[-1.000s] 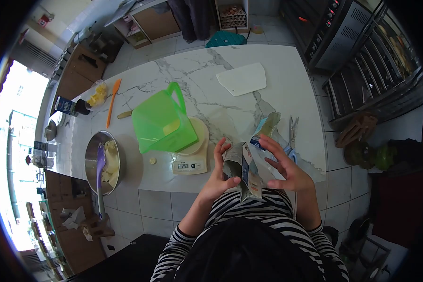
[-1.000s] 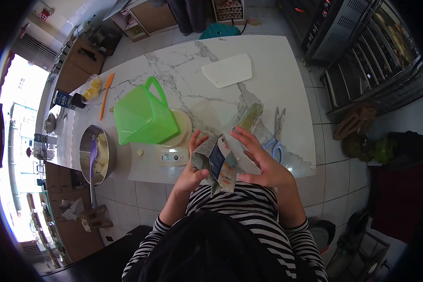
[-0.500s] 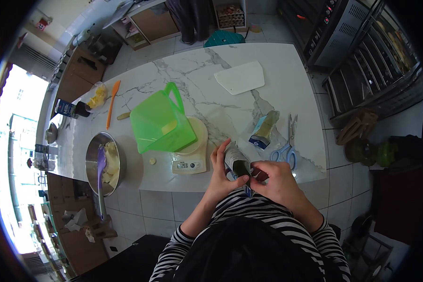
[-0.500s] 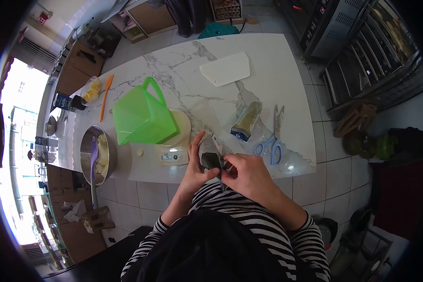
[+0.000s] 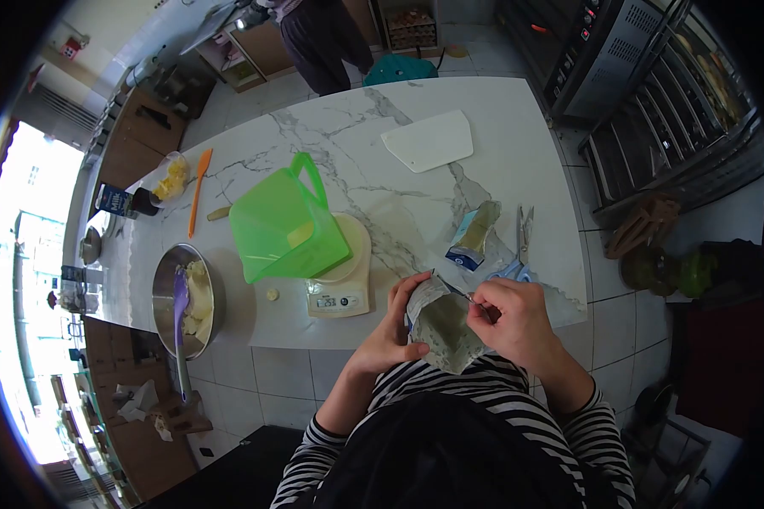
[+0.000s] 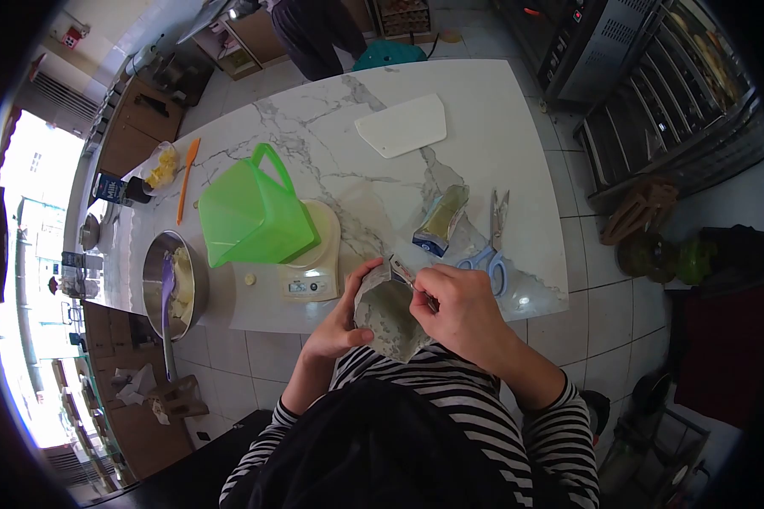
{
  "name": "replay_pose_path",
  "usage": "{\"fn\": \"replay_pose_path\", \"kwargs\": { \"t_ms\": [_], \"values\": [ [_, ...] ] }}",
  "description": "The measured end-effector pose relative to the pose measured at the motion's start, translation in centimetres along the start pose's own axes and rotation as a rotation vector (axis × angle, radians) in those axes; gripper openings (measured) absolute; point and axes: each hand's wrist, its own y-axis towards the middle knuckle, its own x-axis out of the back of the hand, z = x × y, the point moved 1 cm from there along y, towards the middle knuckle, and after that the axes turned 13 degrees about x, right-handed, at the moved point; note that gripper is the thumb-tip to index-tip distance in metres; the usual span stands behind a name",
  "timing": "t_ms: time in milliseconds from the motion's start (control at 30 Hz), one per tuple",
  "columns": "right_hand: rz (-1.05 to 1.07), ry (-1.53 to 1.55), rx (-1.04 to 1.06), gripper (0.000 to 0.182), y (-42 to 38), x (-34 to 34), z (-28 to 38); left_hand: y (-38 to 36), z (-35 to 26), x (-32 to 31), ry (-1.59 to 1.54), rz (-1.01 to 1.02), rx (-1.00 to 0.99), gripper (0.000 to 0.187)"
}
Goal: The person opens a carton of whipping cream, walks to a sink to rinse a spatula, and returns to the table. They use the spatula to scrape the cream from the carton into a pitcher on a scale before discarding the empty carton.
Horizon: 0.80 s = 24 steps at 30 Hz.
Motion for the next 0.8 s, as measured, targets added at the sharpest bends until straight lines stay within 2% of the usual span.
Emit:
{"fn": "replay_pose_path", "kwargs": {
  "t_ms": [100, 167, 200, 267, 300, 367, 400, 533, 600, 633, 700, 800],
  "values": [
    [0.044, 0.013, 0.062, 0.013, 0.4, 0.4, 0.4, -0.1, 0.4, 0.2, 0.072, -0.018, -0.011, 0.105],
    [0.061, 0.079, 0.061, 0.013, 0.6, 1.1, 0.7, 0.0, 0.6, 0.2, -0.081, 0.04, -0.135, 0.102],
    [0.093, 0.094, 0.081, 0.012, 0.8, 1.8, 0.6, 0.4, 0.8, 0.6, -0.08, 0.028, -0.135, 0.102],
    [0.14, 0.101, 0.095, 0.012, 1.0, 2.2, 0.9, 1.8, 1.4, 1.7, -0.605, 0.11, 0.079, 0.094],
    [0.183, 0.099, 0.103, 0.012, 1.0, 2.0, 1.2, 2.5, 1.5, 2.0, -0.607, 0.105, 0.087, 0.094],
    [0.22, 0.121, 0.091, 0.012, 1.2, 1.3, 1.9, 3.5, 1.5, 2.1, -0.813, 0.617, 0.218, 0.088],
    [0.256, 0.116, 0.103, 0.011, 1.4, 1.1, 2.3, 3.7, 1.6, 2.1, -0.765, 0.607, 0.299, 0.088],
    [0.352, 0.037, 0.102, 0.01, 2.7, 1.1, 3.4, 3.8, 1.0, 2.5, -0.514, 0.609, 0.378, 0.089],
    [0.37, -0.009, 0.081, 0.011, 3.4, 0.9, 4.3, 3.3, 0.7, 2.5, -0.816, 0.596, 0.466, 0.095],
    [0.402, -0.037, 0.09, 0.012, 3.8, 0.7, 4.8, 3.2, 1.6, 2.7, -0.811, 0.623, 0.487, 0.095],
    [0.356, -0.054, 0.071, 0.012, 4.4, 0.2, 5.3, 3.5, 3.9, 3.2, -1.067, 0.632, 0.502, 0.102],
    [0.309, -0.101, 0.02, 0.012, 5.0, -0.2, 6.0, 3.5, 3.5, 3.7, -0.948, 0.695, 0.495, 0.102]
  ]
}}
